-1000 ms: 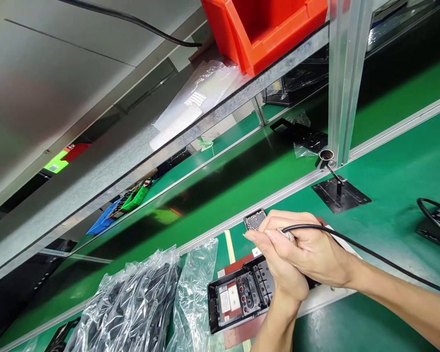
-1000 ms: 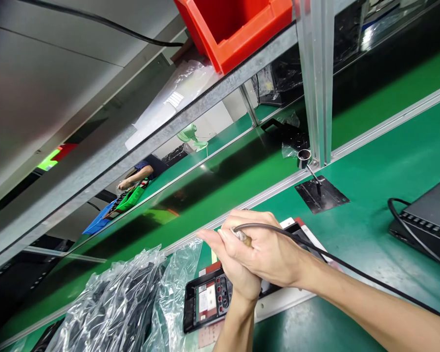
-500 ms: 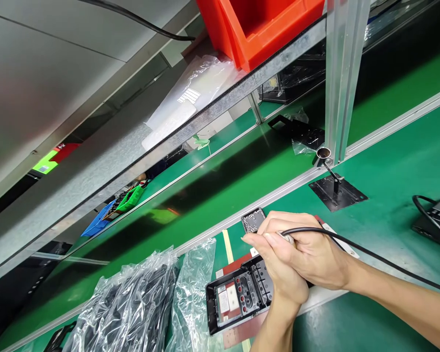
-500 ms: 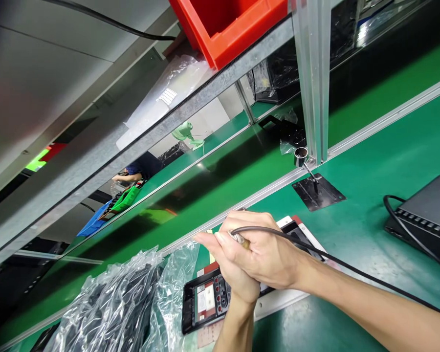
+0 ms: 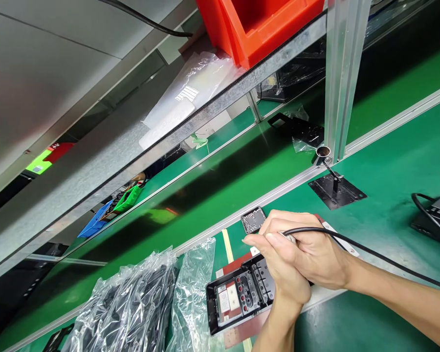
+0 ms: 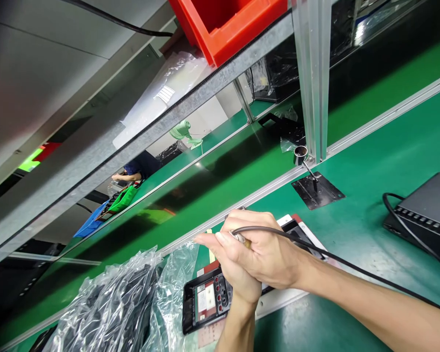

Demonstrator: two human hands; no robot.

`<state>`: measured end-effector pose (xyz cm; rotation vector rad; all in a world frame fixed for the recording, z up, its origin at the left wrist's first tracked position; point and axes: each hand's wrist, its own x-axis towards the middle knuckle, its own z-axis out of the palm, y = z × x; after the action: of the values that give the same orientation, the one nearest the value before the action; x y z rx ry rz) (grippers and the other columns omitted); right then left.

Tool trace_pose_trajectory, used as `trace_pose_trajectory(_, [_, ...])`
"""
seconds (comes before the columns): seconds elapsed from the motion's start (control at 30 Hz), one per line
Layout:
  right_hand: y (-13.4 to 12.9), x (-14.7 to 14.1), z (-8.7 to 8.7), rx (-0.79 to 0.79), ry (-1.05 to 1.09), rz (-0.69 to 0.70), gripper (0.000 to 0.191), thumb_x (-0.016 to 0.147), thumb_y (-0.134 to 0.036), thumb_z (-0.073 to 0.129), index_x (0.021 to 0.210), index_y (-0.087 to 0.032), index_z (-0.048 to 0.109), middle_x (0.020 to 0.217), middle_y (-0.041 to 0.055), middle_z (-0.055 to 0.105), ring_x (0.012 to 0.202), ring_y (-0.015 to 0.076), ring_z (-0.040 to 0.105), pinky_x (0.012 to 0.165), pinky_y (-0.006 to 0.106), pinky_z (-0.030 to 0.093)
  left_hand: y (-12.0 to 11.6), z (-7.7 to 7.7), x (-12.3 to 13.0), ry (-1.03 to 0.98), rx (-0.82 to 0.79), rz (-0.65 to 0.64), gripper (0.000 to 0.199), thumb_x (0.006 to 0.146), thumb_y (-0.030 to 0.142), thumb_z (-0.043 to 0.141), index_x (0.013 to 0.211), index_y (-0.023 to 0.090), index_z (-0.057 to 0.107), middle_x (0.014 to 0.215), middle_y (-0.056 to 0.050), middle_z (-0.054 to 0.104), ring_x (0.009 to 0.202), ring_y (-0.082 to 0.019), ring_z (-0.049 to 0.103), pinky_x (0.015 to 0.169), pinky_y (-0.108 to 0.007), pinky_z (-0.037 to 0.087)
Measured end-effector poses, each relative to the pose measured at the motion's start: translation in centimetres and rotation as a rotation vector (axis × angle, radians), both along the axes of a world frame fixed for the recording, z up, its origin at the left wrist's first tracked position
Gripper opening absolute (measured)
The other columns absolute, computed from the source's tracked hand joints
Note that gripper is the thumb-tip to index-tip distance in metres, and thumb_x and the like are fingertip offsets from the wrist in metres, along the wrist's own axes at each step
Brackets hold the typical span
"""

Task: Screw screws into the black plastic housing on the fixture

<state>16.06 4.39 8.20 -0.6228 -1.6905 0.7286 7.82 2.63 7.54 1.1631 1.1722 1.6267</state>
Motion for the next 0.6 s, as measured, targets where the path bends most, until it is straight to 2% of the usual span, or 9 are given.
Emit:
trace_pose_trajectory(0.4, [0.02,0.0,0.21,-0.006,0.0,-0.018,0.036,0.108,-0.031,0.044,0.102,-0.02,0.078,0.081,0.0046,0.068,0.078,0.0161,0.059,0.07,0.03,0.048,-0.23,0.28,0.32,-0.001,-0.058,0.005,0.072,0.089,0.088,0.03,0.064,0.023,0.051,0.068,-0.002,0.055,0.065,-0.02,0.054,0.067,-0.033,0.054])
trace_pose_trajectory(0.6, [-0.02,0.04,0.14,-0.023,0.006,-0.011,0.033,0.107,-0.028,0.046,0.106,-0.02,0.079,0.083,0.0039,0.068,0.08,0.0156,0.059,0.073,0.031,0.047,-0.07,0.33,0.26,0.052,-0.053,0.073,0.072,0.087,0.089,0.031,0.059,0.024,0.043,0.061,0.002,0.045,0.061,-0.018,0.05,0.066,-0.032,0.053])
